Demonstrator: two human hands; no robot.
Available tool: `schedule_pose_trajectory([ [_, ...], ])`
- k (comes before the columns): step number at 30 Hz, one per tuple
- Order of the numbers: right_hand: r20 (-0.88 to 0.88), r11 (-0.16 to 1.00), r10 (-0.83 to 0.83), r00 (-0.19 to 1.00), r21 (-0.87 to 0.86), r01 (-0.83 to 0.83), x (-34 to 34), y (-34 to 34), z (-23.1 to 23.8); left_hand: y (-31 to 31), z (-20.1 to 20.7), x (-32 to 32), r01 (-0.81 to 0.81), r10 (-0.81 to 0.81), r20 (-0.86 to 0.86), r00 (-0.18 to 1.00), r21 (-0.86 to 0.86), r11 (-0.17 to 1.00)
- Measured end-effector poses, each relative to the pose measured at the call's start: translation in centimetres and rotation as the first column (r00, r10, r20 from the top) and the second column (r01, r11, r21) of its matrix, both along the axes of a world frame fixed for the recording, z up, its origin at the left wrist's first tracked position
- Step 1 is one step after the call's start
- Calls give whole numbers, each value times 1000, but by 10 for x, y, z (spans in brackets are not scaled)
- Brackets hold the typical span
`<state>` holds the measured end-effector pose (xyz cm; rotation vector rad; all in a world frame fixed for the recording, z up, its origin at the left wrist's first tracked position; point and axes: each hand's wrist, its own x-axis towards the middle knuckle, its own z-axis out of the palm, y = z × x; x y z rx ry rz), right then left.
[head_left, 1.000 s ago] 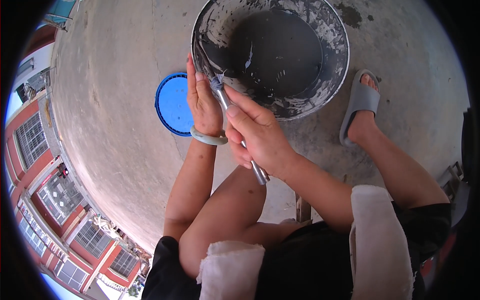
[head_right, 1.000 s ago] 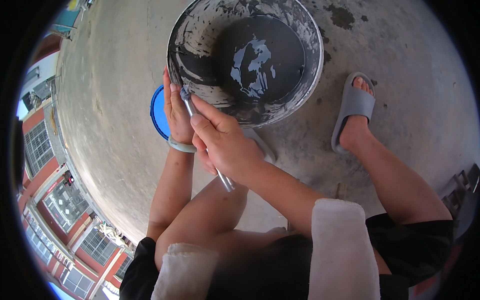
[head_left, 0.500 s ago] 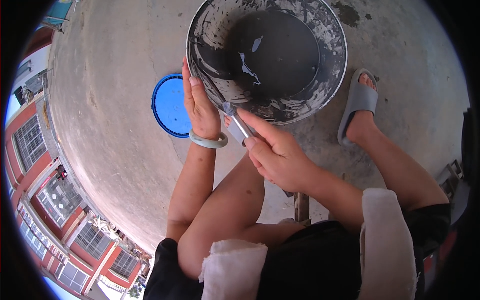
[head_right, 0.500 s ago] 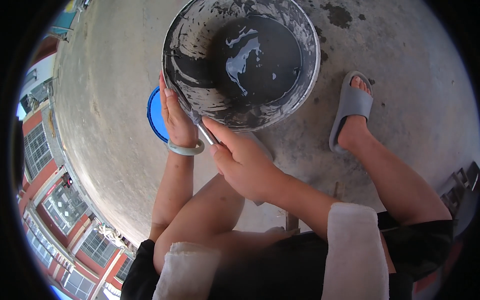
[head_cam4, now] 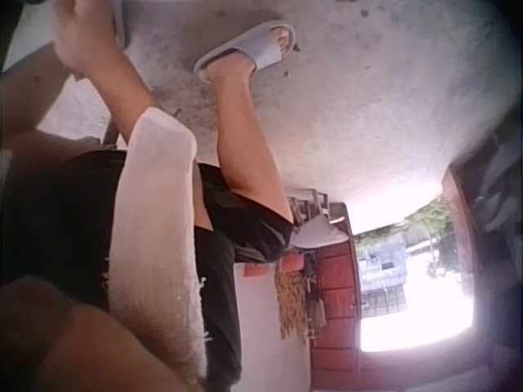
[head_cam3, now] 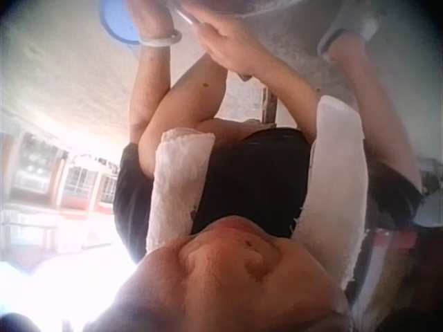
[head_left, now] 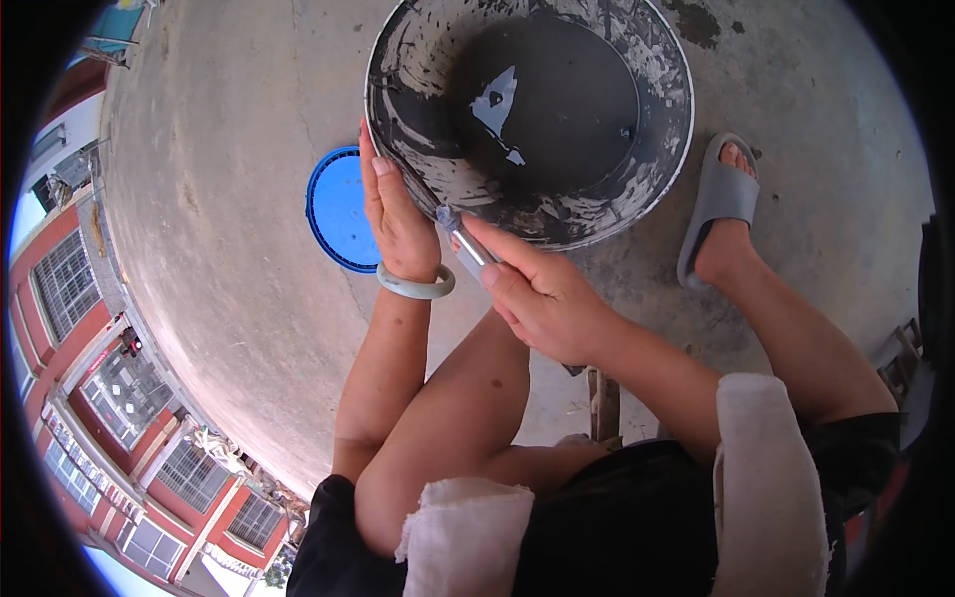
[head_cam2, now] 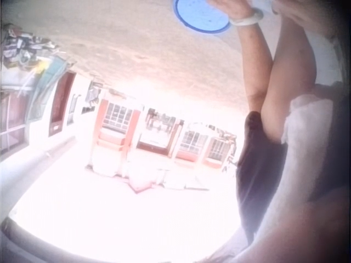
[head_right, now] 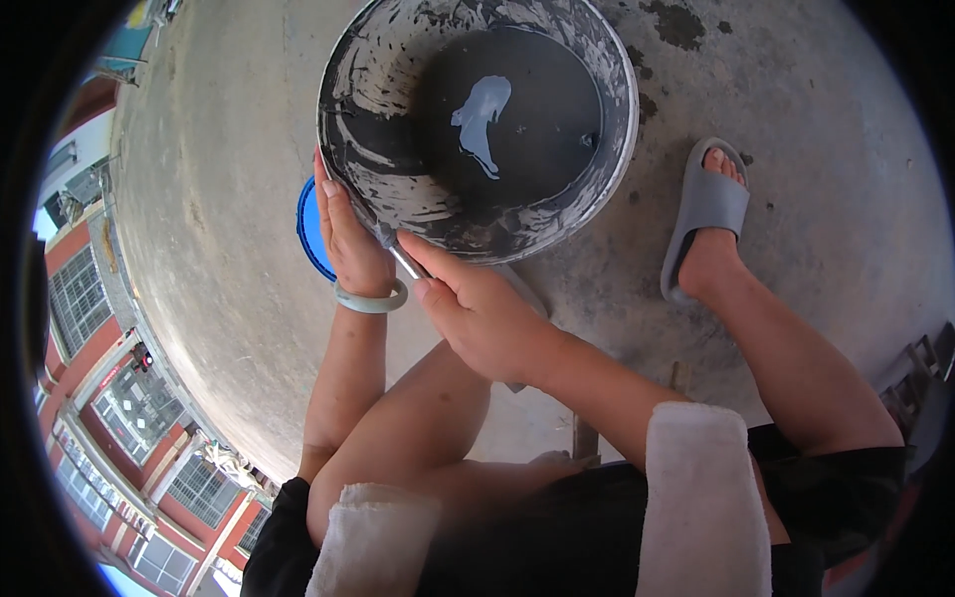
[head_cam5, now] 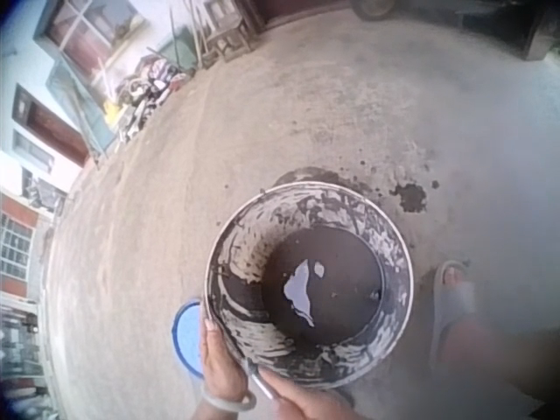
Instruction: The person stirs a gray liquid in a bucket with a spatula and scrapes excess material from the rim.
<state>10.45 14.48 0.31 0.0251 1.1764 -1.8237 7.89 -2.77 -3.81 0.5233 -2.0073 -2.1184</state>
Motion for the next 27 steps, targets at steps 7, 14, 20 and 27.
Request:
schedule_pose_trajectory([
  [7,69,999,-54,996,4,53,-7,-13,9,1,11,-2,17,-13,36,999,-98,995],
  [14,88,998,-64,994,-13,66,-12,-9,18,0,9,1,6,-5,16,1000,-90,996],
  [20,48,999,-21,999,36,19,-5,-6,17,1,6,0,-4,4,3,1000,-24,1000],
  [27,83,994,-103,991,-38,107,-22,-16,20,-4,4,1,-7,8,39,999,-47,999],
])
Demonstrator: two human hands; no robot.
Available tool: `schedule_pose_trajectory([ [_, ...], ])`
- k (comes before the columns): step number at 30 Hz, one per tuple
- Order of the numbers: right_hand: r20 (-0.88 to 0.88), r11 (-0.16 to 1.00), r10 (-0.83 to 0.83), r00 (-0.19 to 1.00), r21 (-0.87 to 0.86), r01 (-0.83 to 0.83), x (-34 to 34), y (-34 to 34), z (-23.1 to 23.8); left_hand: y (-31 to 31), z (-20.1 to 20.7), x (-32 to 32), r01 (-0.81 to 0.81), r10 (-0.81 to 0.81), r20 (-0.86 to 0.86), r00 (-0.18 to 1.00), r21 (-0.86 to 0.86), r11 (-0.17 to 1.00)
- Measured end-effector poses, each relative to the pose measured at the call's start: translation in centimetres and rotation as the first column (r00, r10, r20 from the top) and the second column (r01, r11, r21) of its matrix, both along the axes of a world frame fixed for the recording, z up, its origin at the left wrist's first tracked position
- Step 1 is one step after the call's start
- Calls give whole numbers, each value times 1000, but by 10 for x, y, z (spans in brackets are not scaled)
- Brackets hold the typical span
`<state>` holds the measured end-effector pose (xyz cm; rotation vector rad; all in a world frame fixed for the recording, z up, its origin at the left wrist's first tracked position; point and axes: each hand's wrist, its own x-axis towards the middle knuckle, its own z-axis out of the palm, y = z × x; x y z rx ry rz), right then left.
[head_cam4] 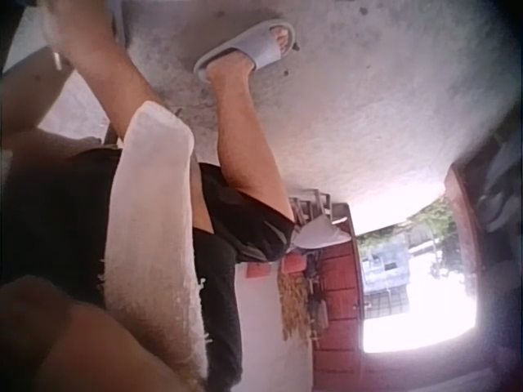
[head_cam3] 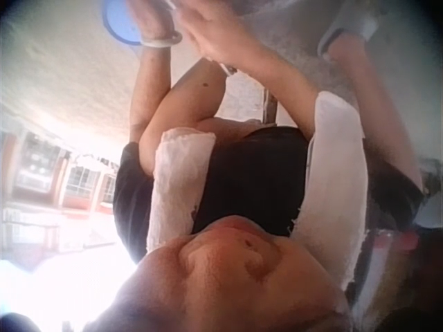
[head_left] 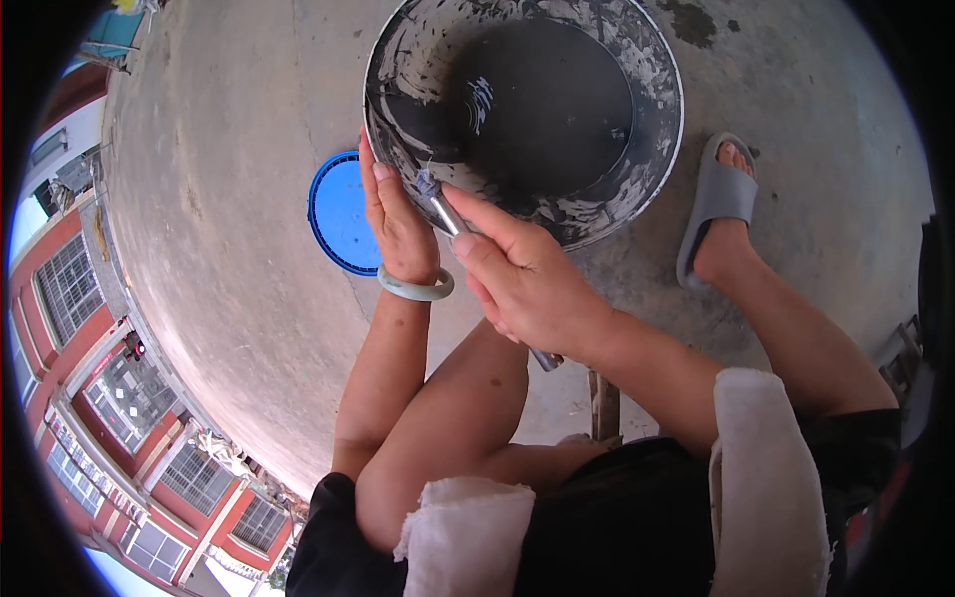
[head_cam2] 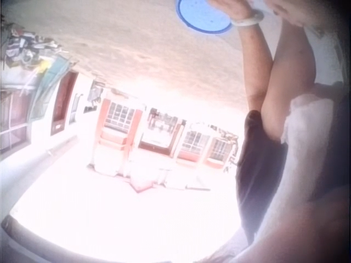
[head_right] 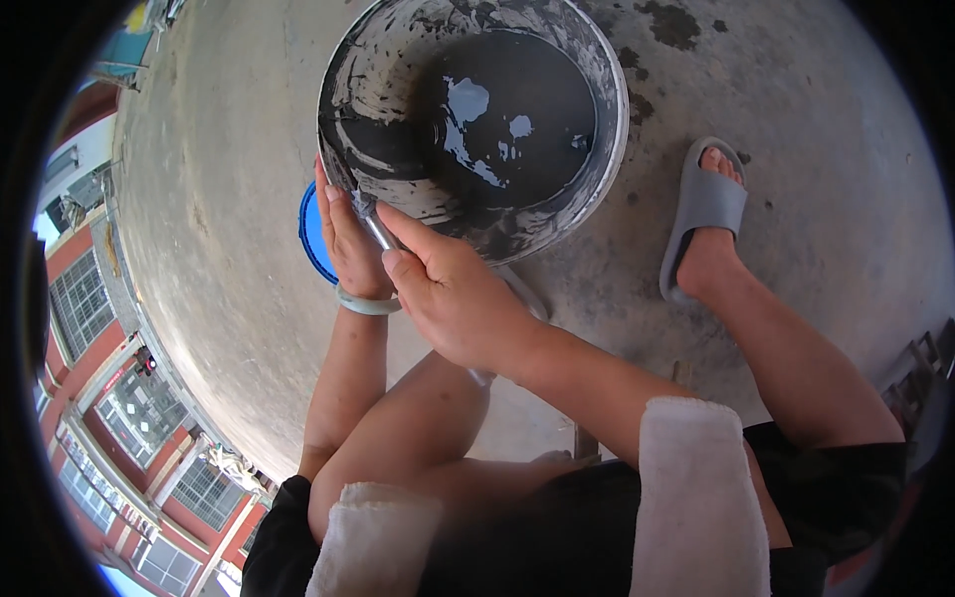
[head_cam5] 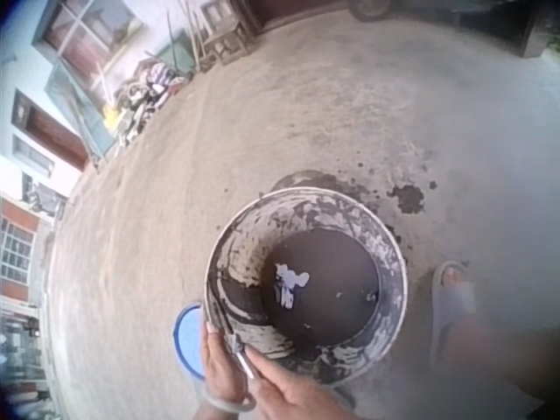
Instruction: The person stirs a gray liquid in a bucket with a spatula and scrapes excess material from the rim.
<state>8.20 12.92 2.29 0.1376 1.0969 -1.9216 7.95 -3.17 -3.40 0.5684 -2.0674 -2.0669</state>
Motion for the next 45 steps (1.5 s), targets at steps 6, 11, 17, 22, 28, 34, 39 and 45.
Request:
schedule_pose_trajectory([
  [6,-67,987,127,990,111,-119,16,4,-1,4,2,2,17,-18,-46,999,-33,999],
  [11,-39,1000,-13,999,1,13,2,0,-3,2,1,2,6,-6,4,1000,23,1000],
  [17,-155,988,101,983,132,-81,15,19,0,4,-1,0,25,-26,-31,999,-13,1000],
  [22,-181,928,294,939,290,-235,21,23,-4,8,3,0,15,-16,-34,999,-40,999],
  [28,-420,946,195,886,320,-57,25,15,-11,9,8,-1,45,-46,-11,999,-103,994],
  [34,-531,946,130,837,319,55,28,1,-21,10,9,0,32,-31,11,999,-159,987],
  [39,-544,936,39,838,313,159,33,-12,-25,6,4,0,39,-39,5,999,-208,977],
  [45,-626,921,-234,744,102,375,36,-29,-31,7,3,-1,38,-38,1,999,-141,989],
])
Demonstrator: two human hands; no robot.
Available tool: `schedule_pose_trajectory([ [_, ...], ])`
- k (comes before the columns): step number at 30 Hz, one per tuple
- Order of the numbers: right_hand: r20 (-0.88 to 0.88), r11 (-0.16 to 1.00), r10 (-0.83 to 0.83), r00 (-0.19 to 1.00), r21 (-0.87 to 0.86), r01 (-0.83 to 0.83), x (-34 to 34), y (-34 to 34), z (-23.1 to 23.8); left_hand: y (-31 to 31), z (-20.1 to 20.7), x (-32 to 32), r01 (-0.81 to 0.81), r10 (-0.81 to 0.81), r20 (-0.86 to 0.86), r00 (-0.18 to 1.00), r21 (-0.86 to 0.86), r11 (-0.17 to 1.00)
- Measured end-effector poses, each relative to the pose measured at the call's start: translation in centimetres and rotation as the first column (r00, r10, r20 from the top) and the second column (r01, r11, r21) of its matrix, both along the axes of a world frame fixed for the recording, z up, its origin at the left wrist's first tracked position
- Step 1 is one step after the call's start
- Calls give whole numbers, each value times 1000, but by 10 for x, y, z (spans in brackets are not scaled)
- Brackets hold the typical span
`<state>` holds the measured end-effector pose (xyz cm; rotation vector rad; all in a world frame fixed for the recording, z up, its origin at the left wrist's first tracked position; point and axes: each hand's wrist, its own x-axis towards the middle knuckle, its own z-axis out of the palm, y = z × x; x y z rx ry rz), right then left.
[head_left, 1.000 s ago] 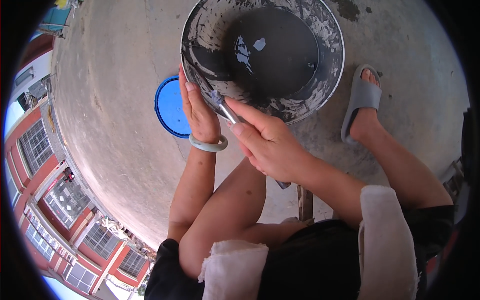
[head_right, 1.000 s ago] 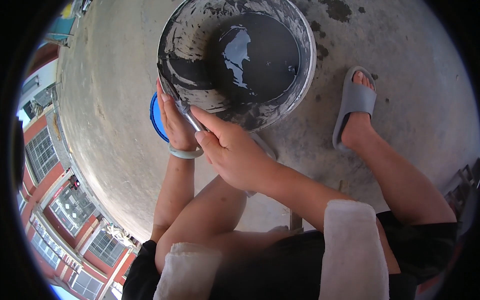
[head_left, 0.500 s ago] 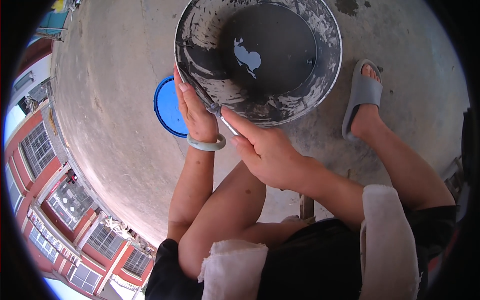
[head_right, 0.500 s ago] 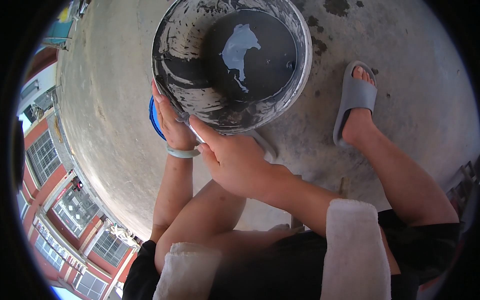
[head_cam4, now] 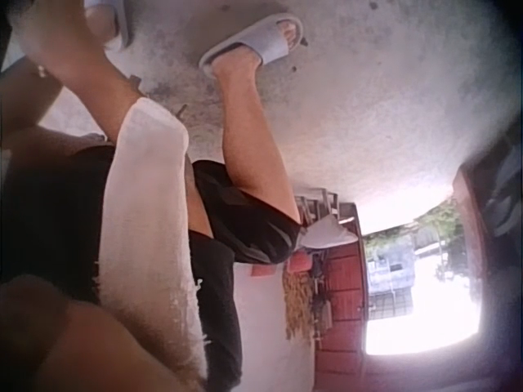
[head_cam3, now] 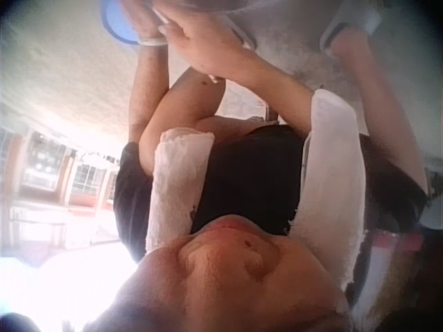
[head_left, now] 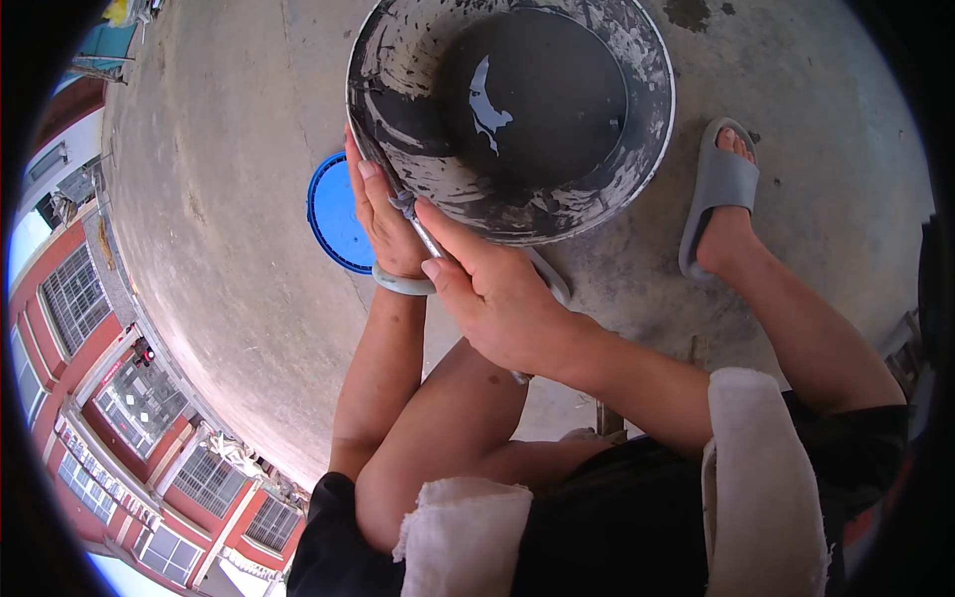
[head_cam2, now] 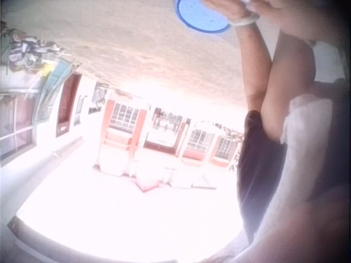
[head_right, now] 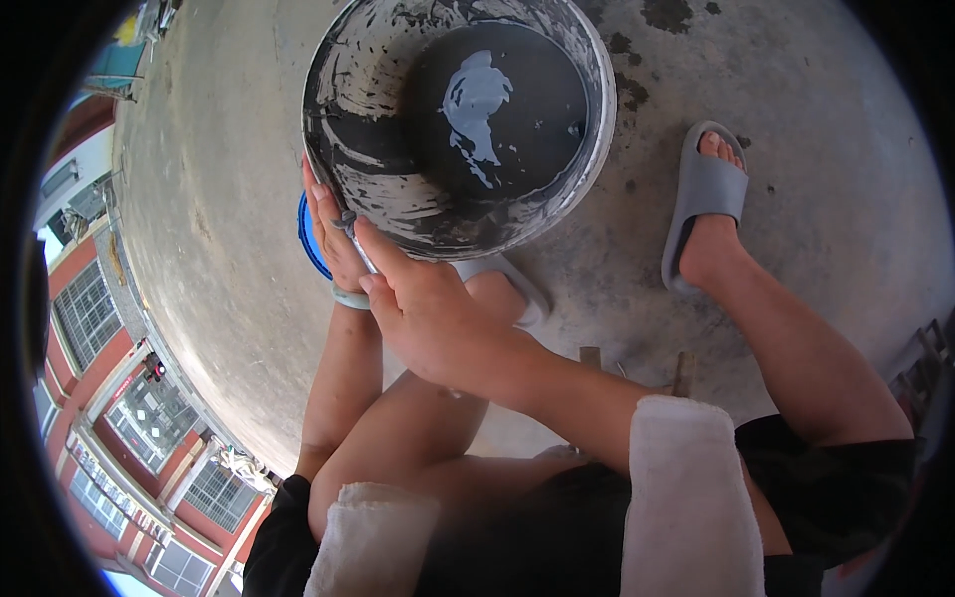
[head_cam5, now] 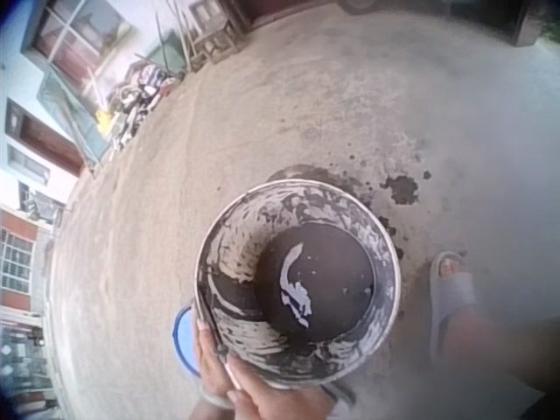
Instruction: The person stirs a gray liquid in a bucket with a spatula and scrapes excess material from the rim.
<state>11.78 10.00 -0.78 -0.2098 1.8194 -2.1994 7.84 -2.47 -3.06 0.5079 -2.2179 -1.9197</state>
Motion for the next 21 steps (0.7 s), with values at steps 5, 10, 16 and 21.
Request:
schedule_pose_trajectory([
  [5,194,990,102,976,77,-118,-2,-2,19,-10,-6,2,22,-26,-38,999,-93,995],
  [10,475,963,218,852,-246,-109,-8,7,28,-18,-16,7,151,-266,-193,945,-466,872],
  [16,636,817,489,597,-574,-56,-21,31,23,-3,0,1,4,-4,-8,1000,3,1000],
  [21,645,915,372,668,-376,-146,-3,27,20,-1,2,0,24,-24,-27,999,2,1000],
])
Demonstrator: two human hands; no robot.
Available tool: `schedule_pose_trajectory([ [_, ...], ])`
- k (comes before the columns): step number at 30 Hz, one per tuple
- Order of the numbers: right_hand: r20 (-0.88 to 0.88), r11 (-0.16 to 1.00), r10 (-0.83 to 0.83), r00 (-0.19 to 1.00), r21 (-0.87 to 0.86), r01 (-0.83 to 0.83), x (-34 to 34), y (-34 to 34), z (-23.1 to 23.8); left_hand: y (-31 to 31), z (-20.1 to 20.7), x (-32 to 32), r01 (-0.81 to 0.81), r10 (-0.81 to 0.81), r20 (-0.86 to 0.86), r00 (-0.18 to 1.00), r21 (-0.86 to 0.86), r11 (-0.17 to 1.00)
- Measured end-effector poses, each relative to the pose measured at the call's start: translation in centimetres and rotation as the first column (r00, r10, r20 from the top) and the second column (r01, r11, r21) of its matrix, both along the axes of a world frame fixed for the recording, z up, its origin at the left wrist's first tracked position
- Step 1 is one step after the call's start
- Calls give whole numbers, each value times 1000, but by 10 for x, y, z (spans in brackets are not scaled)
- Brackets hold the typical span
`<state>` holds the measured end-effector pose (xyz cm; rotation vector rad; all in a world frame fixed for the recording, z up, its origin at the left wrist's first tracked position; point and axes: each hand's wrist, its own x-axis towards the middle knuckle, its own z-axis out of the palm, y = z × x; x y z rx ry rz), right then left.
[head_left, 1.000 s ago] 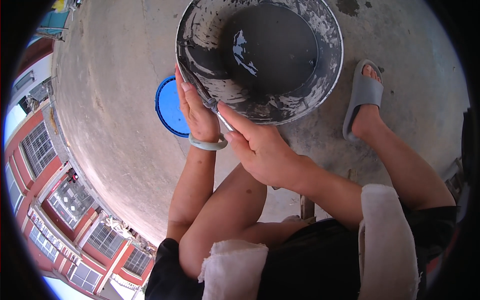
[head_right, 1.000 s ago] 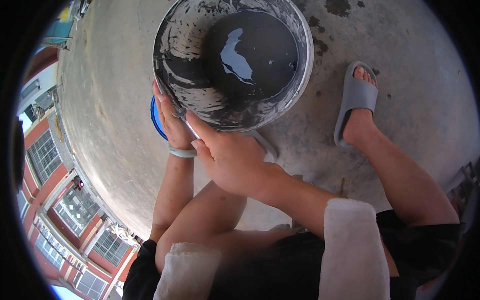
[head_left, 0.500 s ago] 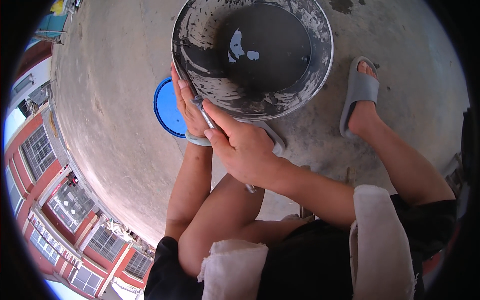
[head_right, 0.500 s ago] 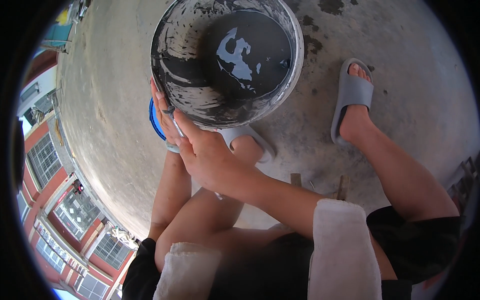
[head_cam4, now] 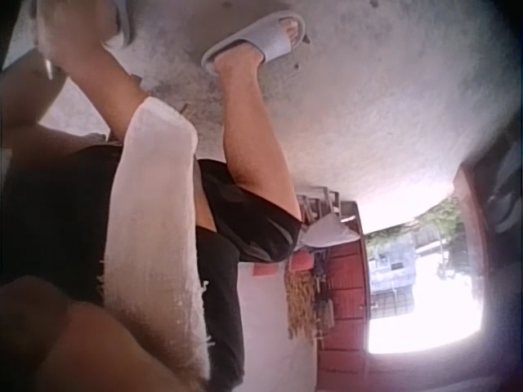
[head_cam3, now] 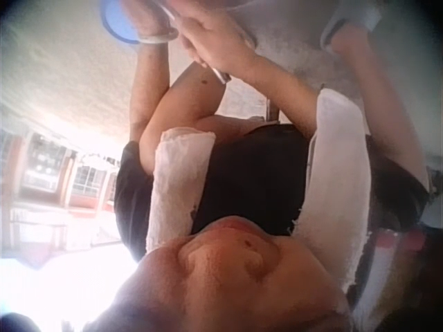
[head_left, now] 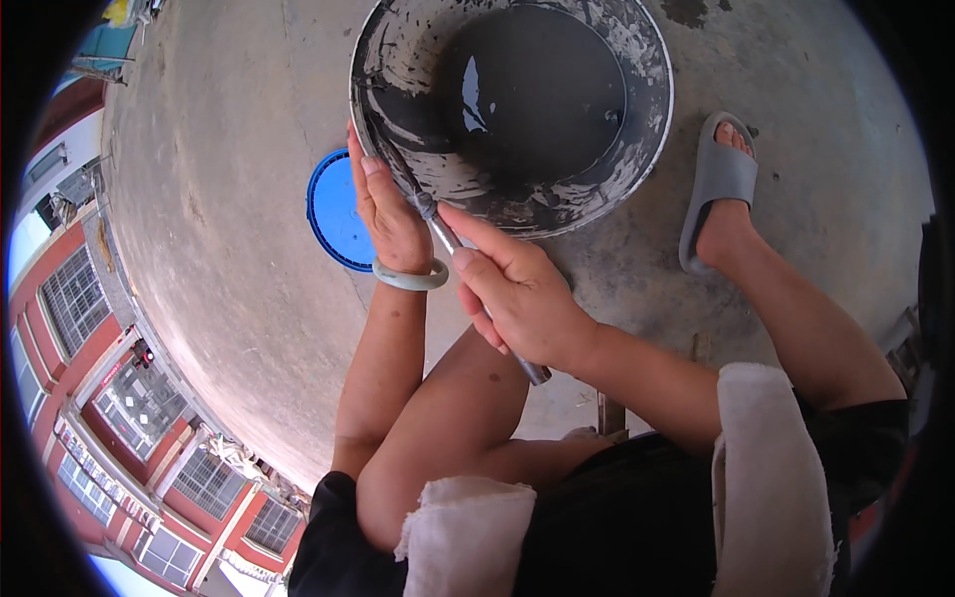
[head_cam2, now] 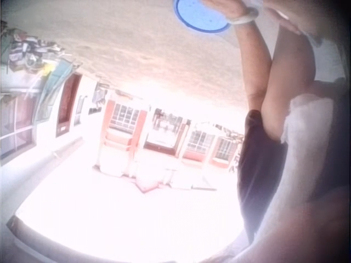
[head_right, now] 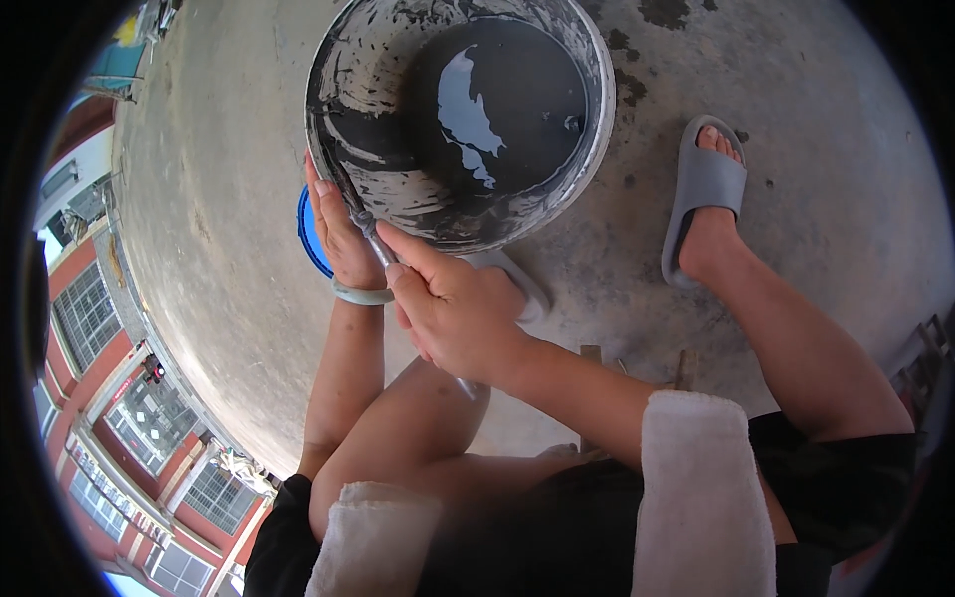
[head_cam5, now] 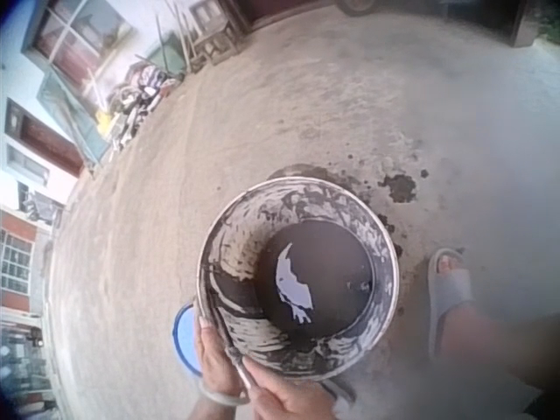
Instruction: The person stirs a gray liquid in a bucket with a spatula and scrapes excess material from the rim.
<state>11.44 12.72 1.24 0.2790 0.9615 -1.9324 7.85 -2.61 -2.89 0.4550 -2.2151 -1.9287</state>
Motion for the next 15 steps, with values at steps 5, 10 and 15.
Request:
schedule_pose_trajectory([
  [5,-481,924,51,875,356,142,16,-11,-17,0,2,0,8,-8,3,1000,-32,999],
  [10,-506,907,56,860,385,168,16,-15,-16,0,1,1,-1,1,8,1000,-33,999],
  [15,-473,952,-62,879,236,194,5,-21,-12,-3,-3,2,-14,14,10,1000,14,1000],
])
